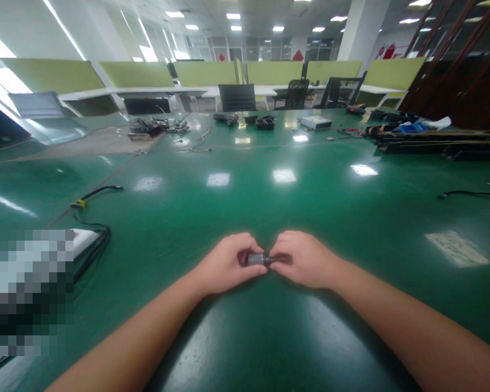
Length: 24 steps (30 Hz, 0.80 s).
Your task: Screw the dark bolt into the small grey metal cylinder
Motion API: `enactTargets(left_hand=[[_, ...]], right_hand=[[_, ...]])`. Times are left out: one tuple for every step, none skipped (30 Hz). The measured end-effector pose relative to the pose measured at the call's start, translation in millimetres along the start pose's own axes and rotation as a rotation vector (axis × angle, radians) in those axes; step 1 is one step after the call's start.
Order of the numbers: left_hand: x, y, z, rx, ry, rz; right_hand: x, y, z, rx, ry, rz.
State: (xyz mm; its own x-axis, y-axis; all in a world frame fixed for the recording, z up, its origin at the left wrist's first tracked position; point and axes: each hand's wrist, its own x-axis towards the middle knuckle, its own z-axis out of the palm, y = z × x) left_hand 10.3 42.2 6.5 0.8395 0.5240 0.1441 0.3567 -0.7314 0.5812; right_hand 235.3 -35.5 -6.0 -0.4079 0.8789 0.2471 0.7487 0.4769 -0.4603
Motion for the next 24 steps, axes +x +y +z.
enactTargets(left_hand=[[0.1, 0.2, 0.0, 0.002, 0.001, -0.002], [0.1, 0.4, 0.0, 0.004, 0.001, -0.003], [0.3, 0.7, 0.1, 0.004, 0.001, -0.003], [0.4, 1.0, 0.2, 0.004, 0.002, -0.001], [0.6, 1.4, 0.3, 0.004, 0.004, 0.0], [0.7, 1.7, 0.4, 0.003, 0.006, 0.0], [0.8, 1.9, 0.4, 0.003, 0.009, -0.001], [0.9, 2.0, 0.5, 0.004, 0.01, -0.002], [0.9, 2.0, 0.6, 0.004, 0.011, -0.003], [0.8, 1.9, 0.6, 0.005, 0.012, -0.004], [0.6, 1.7, 0.7, 0.006, 0.014, -0.003], [0.4, 1.5, 0.8, 0.006, 0.016, -0.002], [0.2, 1.2, 0.9, 0.007, 0.018, -0.001], [0.0, 1.0, 0.9, 0.008, 0.021, -0.003], [-0.1, 1.0, 0.9, 0.008, 0.022, -0.005], [-0.2, 1.0, 0.9, 0.008, 0.022, -0.008], [-0.1, 1.2, 0.8, 0.009, 0.027, -0.011], [0.0, 1.4, 0.6, 0.005, 0.025, -0.011], [0.2, 1.7, 0.5, 0.004, 0.023, -0.013], [0.4, 2.1, 0.2, 0.003, 0.022, -0.015], [0.5, 2.4, 0.1, 0.002, 0.021, -0.016], [0.6, 2.7, -0.1, 0.002, 0.022, -0.018], [0.6, 2.8, -0.2, 0.001, 0.023, -0.019], [0.5, 2.9, -0.2, 0.0, 0.023, -0.02]], right_hand=[[-0.2, 0.2, -0.5, -0.008, -0.001, 0.005], [-0.4, 0.6, -1.1, -0.016, -0.002, 0.008], [-0.6, 1.1, -1.8, -0.023, -0.004, 0.008], [-0.9, 1.8, -2.7, -0.029, -0.007, 0.008], [-1.2, 2.5, -3.5, -0.033, -0.011, 0.007], [-1.5, 3.2, -4.4, -0.035, -0.014, 0.006], [-1.9, 3.9, -5.2, -0.037, -0.017, 0.006], [-2.3, 4.4, -6.0, -0.037, -0.02, 0.008], [-2.7, 4.8, -6.6, -0.038, -0.022, 0.008], [-3.2, 5.1, -7.1, -0.038, -0.025, 0.008], [-3.6, 5.2, -7.5, -0.038, -0.028, 0.008], [-3.9, 5.2, -7.9, -0.039, -0.03, 0.009], [-4.2, 5.1, -8.3, -0.039, -0.033, 0.01], [-4.5, 4.9, -8.8, -0.038, -0.035, 0.011], [-4.6, 4.7, -9.4, -0.037, -0.037, 0.014], [-4.7, 4.5, -10.0, -0.036, -0.04, 0.015], [-4.7, 4.4, -10.7, -0.037, -0.042, 0.016], [-4.7, 4.4, -11.4, -0.039, -0.043, 0.018], [-4.6, 4.5, -12.2, -0.041, -0.045, 0.018], [-4.6, 4.7, -12.9, -0.044, -0.048, 0.019], [-4.7, 4.9, -13.6, -0.046, -0.051, 0.018], [-4.9, 5.2, -14.3, -0.049, -0.054, 0.019], [-5.1, 5.6, -14.9, -0.052, -0.056, 0.019], [-5.5, 5.9, -15.4, -0.055, -0.059, 0.019]])
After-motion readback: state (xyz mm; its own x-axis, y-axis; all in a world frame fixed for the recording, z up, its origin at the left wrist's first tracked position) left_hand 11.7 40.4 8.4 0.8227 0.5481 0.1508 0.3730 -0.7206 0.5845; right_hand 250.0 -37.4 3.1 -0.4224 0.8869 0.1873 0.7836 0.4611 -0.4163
